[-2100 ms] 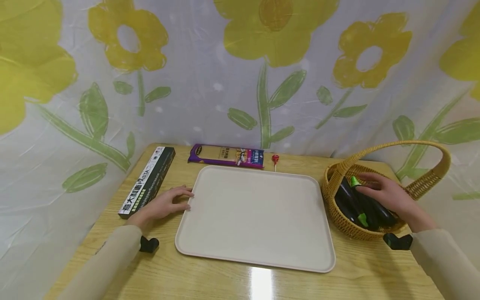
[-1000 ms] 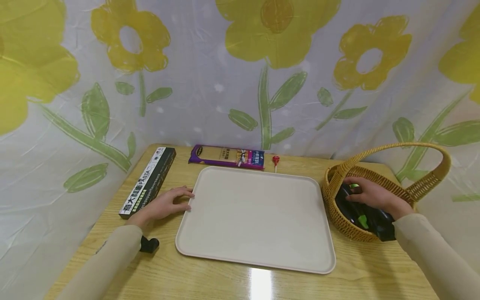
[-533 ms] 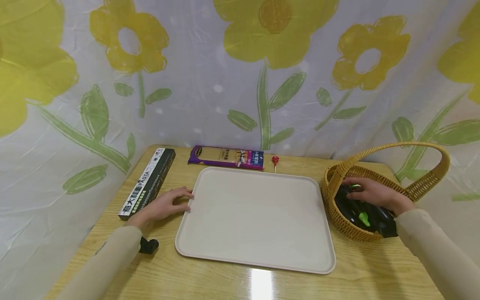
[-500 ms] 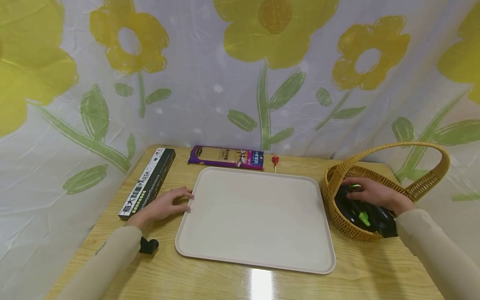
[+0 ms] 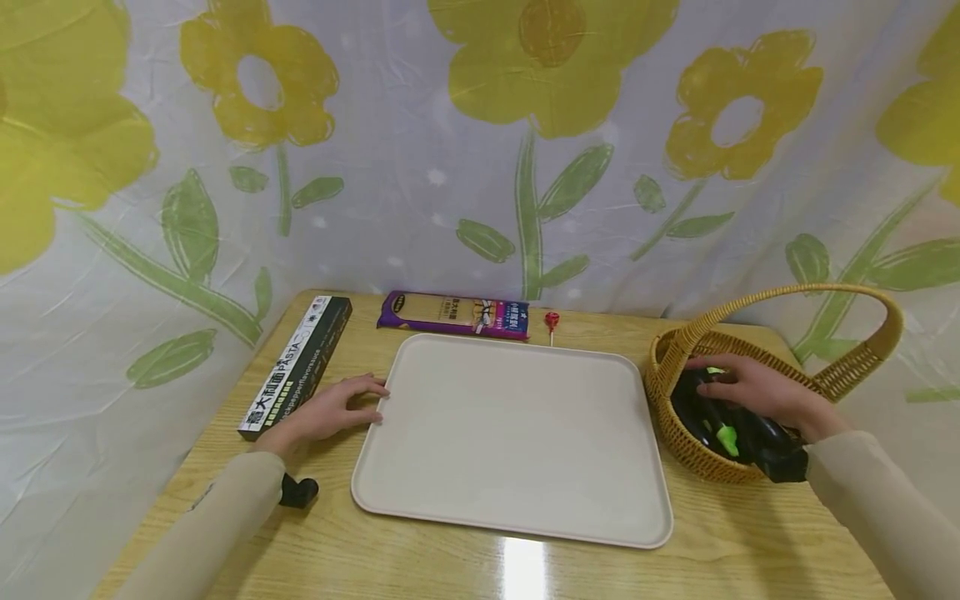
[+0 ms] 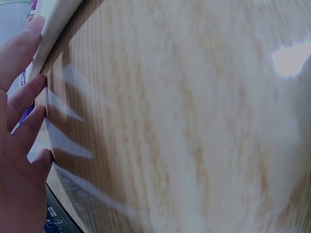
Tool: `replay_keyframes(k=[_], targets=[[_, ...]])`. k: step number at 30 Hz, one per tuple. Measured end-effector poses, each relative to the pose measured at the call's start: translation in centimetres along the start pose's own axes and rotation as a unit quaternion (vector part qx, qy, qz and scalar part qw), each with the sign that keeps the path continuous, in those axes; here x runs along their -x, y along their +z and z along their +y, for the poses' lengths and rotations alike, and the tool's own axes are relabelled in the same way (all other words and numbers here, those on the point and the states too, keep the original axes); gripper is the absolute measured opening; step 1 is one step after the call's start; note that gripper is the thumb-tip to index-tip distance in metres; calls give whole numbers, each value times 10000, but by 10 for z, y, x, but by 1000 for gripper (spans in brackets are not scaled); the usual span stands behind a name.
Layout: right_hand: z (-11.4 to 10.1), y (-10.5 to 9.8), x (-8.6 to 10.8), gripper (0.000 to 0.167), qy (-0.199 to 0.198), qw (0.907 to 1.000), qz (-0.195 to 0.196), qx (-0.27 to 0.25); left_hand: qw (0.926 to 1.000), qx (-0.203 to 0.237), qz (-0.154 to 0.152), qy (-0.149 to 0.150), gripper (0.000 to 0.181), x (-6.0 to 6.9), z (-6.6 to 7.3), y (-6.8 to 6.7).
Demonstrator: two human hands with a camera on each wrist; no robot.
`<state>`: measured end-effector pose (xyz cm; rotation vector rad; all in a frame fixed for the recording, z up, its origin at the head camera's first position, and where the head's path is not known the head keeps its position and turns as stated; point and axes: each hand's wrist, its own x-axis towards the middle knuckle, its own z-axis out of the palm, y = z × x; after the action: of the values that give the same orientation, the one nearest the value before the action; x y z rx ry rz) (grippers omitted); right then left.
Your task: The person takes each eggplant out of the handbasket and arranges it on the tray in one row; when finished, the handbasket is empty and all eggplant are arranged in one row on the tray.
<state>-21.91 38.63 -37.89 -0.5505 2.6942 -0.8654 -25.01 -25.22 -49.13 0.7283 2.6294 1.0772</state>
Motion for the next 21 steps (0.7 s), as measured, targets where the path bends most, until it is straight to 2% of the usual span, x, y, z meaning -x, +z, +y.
replay_keyframes(k=[3, 7, 15, 21], targets=[[-7, -1, 6, 45, 166, 9996, 225, 52, 10000, -16, 12, 88, 40, 1, -1, 0], [-19, 1, 16, 50, 541, 9973, 468, -154, 9999, 8, 21, 116, 39, 0, 0, 0], [-43, 16, 39, 55, 1039, 9861, 836, -987, 9999, -52, 48, 149, 40, 1, 0, 0], [-57, 27, 56, 55, 1110, 9782, 859, -1529, 9994, -136, 128, 298, 40, 3, -3, 2]])
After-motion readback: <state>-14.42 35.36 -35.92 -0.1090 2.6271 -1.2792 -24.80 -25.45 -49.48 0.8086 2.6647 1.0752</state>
